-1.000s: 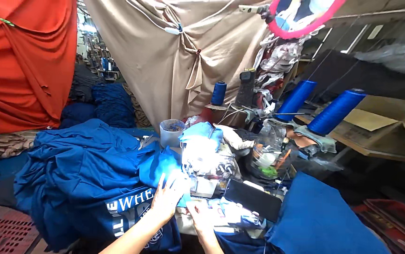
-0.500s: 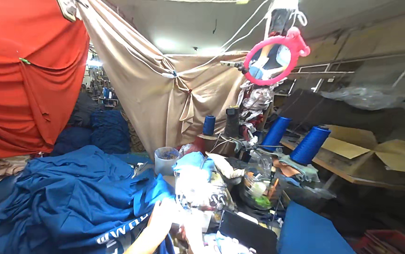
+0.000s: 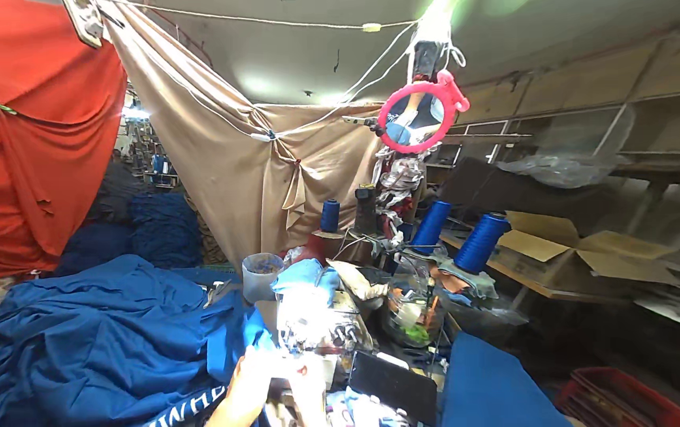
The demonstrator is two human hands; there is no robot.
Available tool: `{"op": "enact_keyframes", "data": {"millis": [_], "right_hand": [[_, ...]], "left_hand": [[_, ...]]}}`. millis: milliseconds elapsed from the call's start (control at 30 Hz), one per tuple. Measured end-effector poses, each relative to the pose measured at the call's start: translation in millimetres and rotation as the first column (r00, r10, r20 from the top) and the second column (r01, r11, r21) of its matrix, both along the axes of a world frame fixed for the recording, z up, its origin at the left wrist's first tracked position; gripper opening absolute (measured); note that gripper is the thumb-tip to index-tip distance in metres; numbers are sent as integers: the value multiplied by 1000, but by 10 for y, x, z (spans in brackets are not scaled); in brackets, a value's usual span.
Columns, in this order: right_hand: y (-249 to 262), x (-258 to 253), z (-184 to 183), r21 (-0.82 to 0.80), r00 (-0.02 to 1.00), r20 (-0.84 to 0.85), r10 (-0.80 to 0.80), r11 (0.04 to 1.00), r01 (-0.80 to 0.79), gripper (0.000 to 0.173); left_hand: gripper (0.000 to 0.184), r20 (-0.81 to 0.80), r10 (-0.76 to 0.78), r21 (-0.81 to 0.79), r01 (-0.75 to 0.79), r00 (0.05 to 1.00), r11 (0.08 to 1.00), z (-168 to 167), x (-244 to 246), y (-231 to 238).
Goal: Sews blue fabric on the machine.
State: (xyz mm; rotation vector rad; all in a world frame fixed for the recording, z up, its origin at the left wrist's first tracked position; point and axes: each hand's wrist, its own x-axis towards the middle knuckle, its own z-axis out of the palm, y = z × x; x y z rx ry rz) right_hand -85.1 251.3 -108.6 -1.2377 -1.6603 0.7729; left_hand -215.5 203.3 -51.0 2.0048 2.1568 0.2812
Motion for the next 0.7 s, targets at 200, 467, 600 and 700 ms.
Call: {"op": "enact_keyframes", "data": {"millis": [200, 467, 600, 700], "right_hand": [[-211, 175, -58, 204, 914, 204, 351, 897, -391, 30], [-163, 330, 119, 111, 963, 262, -62, 993, 34, 31], [-235, 401, -78, 175, 980, 184, 70, 979, -103, 29], [-462, 468, -117, 273, 944, 199, 262, 910, -311, 26]], "left_hand": [[29, 67, -144, 69, 140, 987, 988, 62, 78, -629], [18, 57, -124, 283, 103, 991, 954, -152, 85, -513], [15, 36, -103, 565, 65, 994, 823, -222, 113, -665], [27, 222, -186, 390, 88, 957, 917, 187, 299, -1120]]}}
